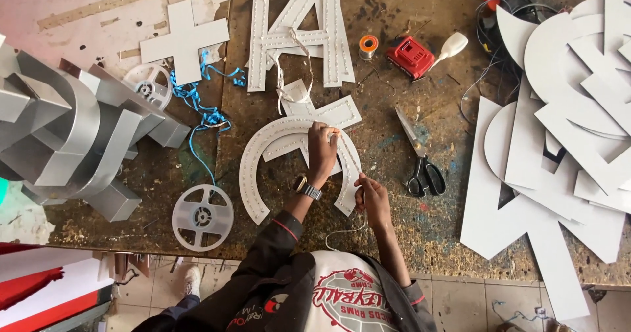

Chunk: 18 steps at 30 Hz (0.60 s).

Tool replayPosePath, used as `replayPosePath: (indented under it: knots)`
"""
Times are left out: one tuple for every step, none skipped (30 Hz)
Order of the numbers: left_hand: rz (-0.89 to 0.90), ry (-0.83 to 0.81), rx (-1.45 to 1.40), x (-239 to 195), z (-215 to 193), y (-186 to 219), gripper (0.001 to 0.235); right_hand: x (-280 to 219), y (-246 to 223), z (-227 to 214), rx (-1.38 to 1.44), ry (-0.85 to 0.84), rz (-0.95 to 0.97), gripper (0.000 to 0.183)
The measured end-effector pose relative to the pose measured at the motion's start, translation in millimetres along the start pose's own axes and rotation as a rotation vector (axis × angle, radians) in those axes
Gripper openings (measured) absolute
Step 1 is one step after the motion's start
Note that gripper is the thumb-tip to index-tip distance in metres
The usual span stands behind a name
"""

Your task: Applying adhesive LED strips to foam or plastic letter cutouts for sign fabrication, including peeling backing and cutting strips to length.

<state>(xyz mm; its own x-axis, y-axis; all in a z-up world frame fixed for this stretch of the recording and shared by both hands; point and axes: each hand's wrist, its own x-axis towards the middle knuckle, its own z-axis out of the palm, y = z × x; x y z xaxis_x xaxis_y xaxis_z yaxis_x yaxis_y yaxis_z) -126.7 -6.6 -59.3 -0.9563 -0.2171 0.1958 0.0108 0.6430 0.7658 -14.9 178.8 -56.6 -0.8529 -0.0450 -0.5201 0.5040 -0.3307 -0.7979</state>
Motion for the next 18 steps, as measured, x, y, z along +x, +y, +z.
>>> replayPosePath:
  knots:
    - [0.001,-0.002,0.002,2.1,-1.6,4.3,0.006,2.7,-1.3,1.7,0.003,0.001,0.001,0.041]
    - [0.0,0.001,0.012,0.6,-2.7,8.2,0.008,2.6,-0.8,2.1,-0.007,0.007,0.001,0.04]
    - [-0.001,0.003,0.022,-1.0,-3.8,11.8,0.01,2.7,0.1,2.5,-0.017,0.012,0.002,0.04]
    - [-0.006,0.0,0.022,-1.7,-5.4,13.5,0.01,0.8,-1.4,3.5,-0.018,0.014,0.007,0.04]
    - [-0.012,-0.005,0.015,-2.3,-7.3,15.2,0.011,-1.3,-3.0,4.9,-0.01,0.013,0.011,0.04]
    - [-0.016,-0.006,0.008,0.2,-9.8,16.9,0.012,-0.6,-6.1,7.7,-0.001,0.008,0.012,0.039]
    - [-0.019,-0.005,0.009,-1.1,-12.5,17.8,0.012,-1.8,-6.6,8.0,-0.002,0.007,0.014,0.039]
    - [-0.026,-0.015,-0.005,-1.4,-15.1,18.9,0.011,-2.5,-7.5,8.7,-0.012,0.005,0.008,0.039]
    - [-0.033,-0.025,-0.019,-1.7,-17.6,20.1,0.011,-3.2,-8.3,9.3,-0.022,0.003,0.002,0.039]
    - [-0.037,-0.026,-0.017,-1.6,-15.4,19.2,0.011,-2.9,-8.6,9.1,-0.023,0.002,0.006,0.039]
    - [-0.016,-0.025,0.015,-1.5,-13.2,18.1,0.012,-2.6,-8.7,8.9,-0.02,-0.001,0.0,0.039]
    - [0.004,-0.023,0.046,-0.8,-10.7,17.2,0.012,-1.6,-9.4,8.6,-0.019,-0.005,-0.008,0.039]
    - [0.001,-0.022,0.047,-2.0,-12.6,19.7,0.012,-1.4,-8.8,8.3,-0.021,-0.007,-0.005,0.039]
    - [0.007,-0.025,0.032,-1.7,-14.2,22.5,0.012,-0.8,-8.6,8.3,-0.01,0.006,-0.007,0.038]
    - [0.013,-0.028,0.017,-1.5,-15.6,25.7,0.012,-0.1,-8.7,8.1,0.001,0.018,-0.01,0.037]
    - [0.013,-0.031,0.017,-1.6,-18.1,28.4,0.012,-2.5,-12.3,8.9,0.003,0.02,-0.009,0.037]
    - [0.014,-0.041,0.018,-1.8,-20.4,31.2,0.013,-5.0,-15.9,9.6,0.017,0.021,-0.009,0.037]
    - [0.013,-0.052,0.02,-2.8,-23.4,33.4,0.013,-8.1,-18.8,10.7,0.032,0.022,-0.008,0.037]
